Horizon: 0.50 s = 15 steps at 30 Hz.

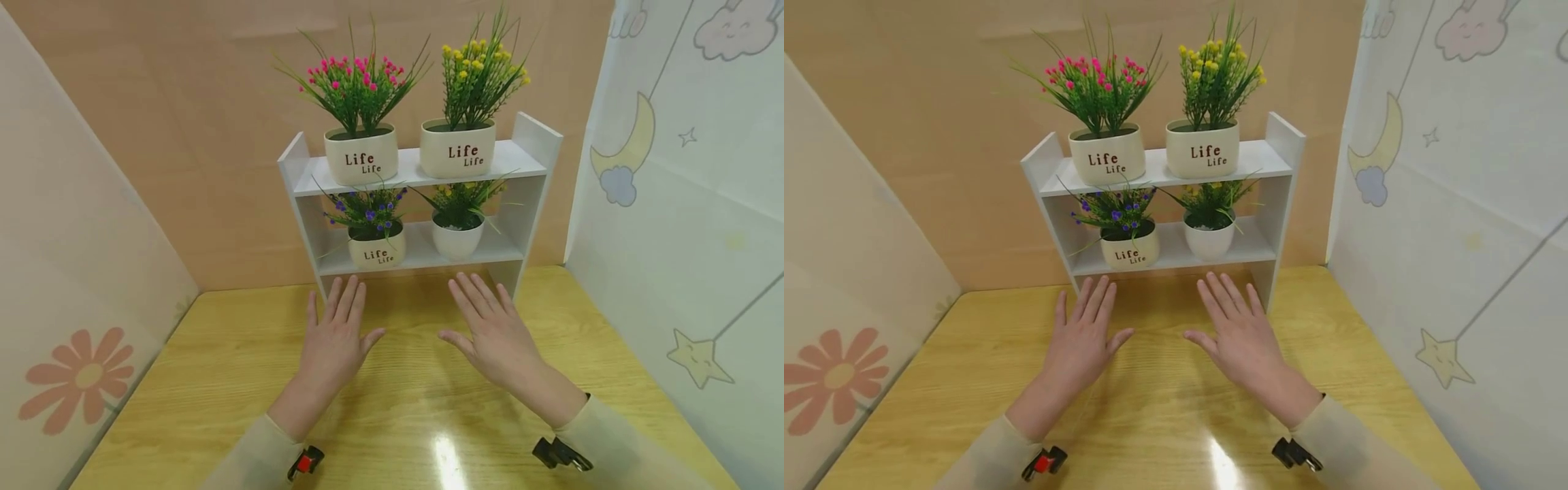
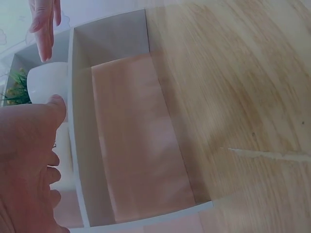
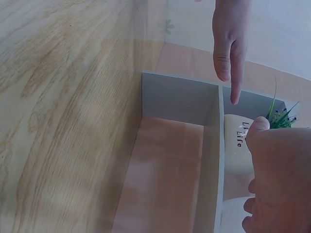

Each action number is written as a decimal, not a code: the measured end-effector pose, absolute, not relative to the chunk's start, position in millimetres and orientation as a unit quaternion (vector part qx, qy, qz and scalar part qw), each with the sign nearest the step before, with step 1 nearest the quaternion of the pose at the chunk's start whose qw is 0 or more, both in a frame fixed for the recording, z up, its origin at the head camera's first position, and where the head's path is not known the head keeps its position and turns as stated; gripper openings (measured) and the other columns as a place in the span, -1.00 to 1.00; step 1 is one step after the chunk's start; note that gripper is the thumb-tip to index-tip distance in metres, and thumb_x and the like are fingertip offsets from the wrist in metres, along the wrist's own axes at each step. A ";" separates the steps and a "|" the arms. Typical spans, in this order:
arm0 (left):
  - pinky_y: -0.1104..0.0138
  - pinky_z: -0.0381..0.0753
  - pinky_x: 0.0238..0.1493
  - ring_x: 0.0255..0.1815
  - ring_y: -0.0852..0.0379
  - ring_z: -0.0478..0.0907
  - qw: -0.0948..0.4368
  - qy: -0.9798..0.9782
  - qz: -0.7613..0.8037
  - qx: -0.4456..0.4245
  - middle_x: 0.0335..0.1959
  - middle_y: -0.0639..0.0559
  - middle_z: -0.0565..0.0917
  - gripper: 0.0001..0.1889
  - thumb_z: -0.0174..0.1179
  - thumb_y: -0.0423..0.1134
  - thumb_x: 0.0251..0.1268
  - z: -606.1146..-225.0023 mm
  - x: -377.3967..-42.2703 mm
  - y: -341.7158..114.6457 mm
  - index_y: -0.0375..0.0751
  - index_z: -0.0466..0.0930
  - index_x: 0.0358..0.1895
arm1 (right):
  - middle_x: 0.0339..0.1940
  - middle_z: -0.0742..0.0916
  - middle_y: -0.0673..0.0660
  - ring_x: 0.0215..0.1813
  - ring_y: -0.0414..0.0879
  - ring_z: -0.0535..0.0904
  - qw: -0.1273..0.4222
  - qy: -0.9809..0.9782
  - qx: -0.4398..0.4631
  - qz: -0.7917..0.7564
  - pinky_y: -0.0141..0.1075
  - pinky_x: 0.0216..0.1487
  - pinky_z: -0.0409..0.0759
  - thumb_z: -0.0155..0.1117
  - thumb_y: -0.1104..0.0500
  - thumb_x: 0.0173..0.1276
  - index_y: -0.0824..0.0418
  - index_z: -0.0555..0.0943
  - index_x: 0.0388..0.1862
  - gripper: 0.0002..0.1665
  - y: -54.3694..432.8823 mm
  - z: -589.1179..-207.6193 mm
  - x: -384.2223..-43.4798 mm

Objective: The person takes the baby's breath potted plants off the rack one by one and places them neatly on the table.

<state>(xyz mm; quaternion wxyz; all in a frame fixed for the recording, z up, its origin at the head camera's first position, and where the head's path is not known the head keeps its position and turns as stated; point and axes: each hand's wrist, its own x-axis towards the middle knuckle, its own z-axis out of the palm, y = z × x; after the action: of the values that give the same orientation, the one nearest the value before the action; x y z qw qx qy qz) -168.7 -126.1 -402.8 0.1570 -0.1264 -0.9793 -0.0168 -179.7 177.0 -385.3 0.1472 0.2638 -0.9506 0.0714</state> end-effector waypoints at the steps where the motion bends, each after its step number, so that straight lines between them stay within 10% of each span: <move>1: -0.33 -0.29 0.74 0.85 -0.12 -0.27 0.157 -0.979 -0.020 -0.126 0.85 -0.11 -0.02 -0.03 0.01 0.37 0.70 -401.8 -168.0 -126.1 -0.19 -0.04 0.83 | 0.86 0.10 0.23 0.83 0.24 -0.04 0.148 -0.950 0.265 0.072 0.32 0.76 -0.11 0.06 -0.41 0.71 0.23 0.02 0.86 0.10 177.2 -384.3 -179.5; 15: -0.31 -0.42 0.73 0.85 -0.15 -0.23 0.179 -0.976 -0.030 -0.118 0.85 -0.07 -0.02 -0.03 0.06 0.37 0.69 -369.6 -158.4 -132.4 -0.16 -0.03 0.84 | 0.86 0.12 0.24 0.83 0.24 -0.02 0.167 -0.942 0.284 0.065 0.31 0.75 -0.07 0.18 -0.34 0.70 0.21 0.01 0.87 0.10 179.9 -354.7 -177.7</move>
<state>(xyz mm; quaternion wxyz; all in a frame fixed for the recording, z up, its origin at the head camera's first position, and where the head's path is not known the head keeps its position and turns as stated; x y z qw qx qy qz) -158.4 -132.4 -369.6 0.1786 -0.1179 -0.9764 -0.0301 -177.7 179.9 -354.7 0.1666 0.2839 -0.9420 0.0653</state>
